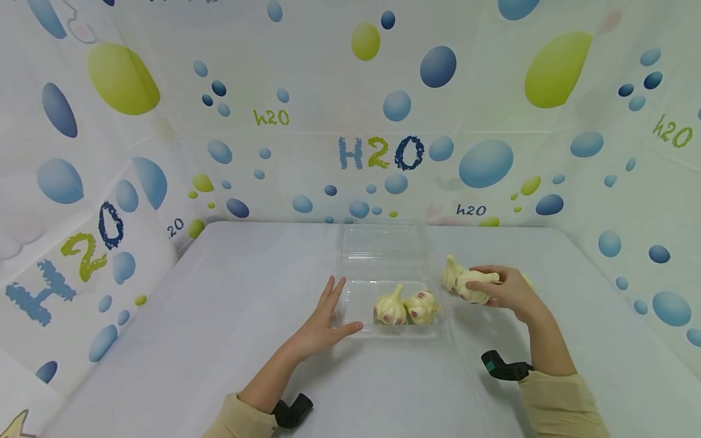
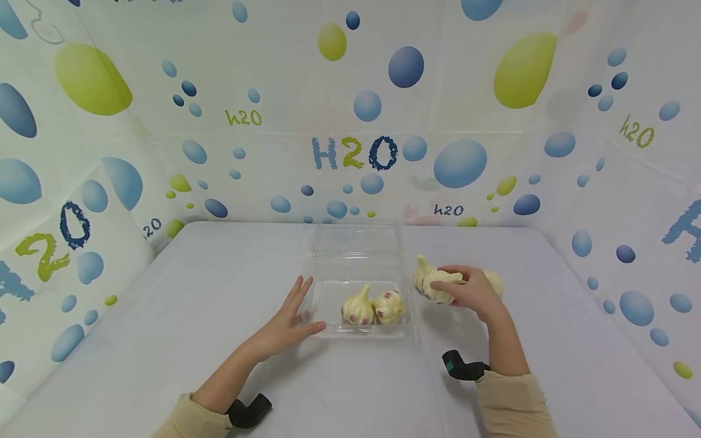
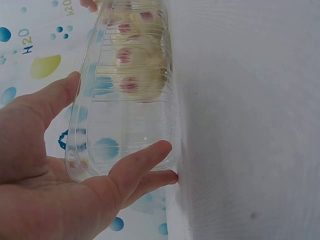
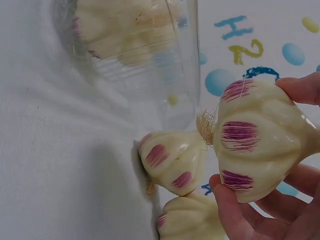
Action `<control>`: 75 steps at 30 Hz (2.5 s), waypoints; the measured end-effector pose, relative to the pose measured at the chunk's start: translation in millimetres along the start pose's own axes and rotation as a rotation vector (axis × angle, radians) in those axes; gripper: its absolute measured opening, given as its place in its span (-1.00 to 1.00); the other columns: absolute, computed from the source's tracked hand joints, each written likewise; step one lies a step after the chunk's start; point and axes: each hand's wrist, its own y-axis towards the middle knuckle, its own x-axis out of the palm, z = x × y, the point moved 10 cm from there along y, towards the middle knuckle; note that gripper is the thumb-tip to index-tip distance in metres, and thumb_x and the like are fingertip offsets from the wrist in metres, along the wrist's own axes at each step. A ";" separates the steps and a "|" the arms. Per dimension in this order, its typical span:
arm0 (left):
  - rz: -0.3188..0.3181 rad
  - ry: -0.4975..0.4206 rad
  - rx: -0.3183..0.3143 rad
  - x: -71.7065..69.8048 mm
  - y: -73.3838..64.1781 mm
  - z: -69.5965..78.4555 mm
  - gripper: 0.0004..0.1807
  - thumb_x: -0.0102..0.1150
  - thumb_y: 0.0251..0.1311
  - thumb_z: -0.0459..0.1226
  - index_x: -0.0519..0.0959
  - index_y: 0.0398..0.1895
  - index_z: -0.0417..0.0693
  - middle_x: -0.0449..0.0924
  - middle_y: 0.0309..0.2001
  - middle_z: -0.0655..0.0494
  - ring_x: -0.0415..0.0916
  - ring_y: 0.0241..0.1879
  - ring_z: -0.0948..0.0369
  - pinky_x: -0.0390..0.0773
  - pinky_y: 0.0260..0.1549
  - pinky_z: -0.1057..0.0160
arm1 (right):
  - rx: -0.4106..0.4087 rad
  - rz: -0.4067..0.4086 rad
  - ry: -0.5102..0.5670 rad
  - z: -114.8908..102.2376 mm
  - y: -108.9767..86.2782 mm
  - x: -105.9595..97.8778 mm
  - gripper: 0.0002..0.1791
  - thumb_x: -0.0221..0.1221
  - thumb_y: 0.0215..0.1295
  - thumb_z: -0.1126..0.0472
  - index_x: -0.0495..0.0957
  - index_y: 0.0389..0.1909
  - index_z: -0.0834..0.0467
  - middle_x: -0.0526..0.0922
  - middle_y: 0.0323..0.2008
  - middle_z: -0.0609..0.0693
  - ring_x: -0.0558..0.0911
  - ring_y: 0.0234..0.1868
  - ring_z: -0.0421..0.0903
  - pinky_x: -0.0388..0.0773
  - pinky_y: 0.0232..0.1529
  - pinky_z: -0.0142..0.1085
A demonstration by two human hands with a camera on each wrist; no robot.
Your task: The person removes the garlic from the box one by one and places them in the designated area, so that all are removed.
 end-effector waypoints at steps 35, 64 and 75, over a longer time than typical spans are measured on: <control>0.002 0.000 -0.010 -0.6 -2.1 1.7 -0.01 0.26 0.08 -0.09 -0.18 0.45 0.14 -0.46 0.44 -0.04 -0.28 0.37 -0.14 0.14 0.11 -0.24 | 0.056 -0.086 -0.160 29.6 7.7 20.2 -0.23 0.33 0.01 -0.01 0.35 0.17 0.37 0.28 0.15 0.40 0.49 -0.12 0.05 0.58 -0.32 -0.18; -0.001 0.003 -0.008 -0.8 -1.9 1.8 0.00 0.25 0.08 -0.07 -0.19 0.45 0.14 -0.47 0.44 -0.03 -0.25 0.37 -0.14 0.14 0.11 -0.23 | -0.061 -0.028 -0.191 2.7 -0.9 -2.7 -0.20 0.22 0.12 -0.09 0.25 0.23 0.36 0.35 0.15 0.37 0.38 0.14 0.27 0.37 0.01 0.10; -0.003 0.018 -0.009 -0.1 -0.7 -0.4 0.01 0.25 0.07 -0.03 -0.19 0.45 0.14 -0.47 0.44 -0.04 -0.34 0.38 -0.10 0.04 0.14 -0.26 | -0.138 0.034 -0.112 -15.4 -11.2 -13.4 -0.24 0.22 0.14 -0.05 0.24 0.26 0.27 0.36 0.17 0.30 0.40 0.14 0.22 0.36 0.03 0.10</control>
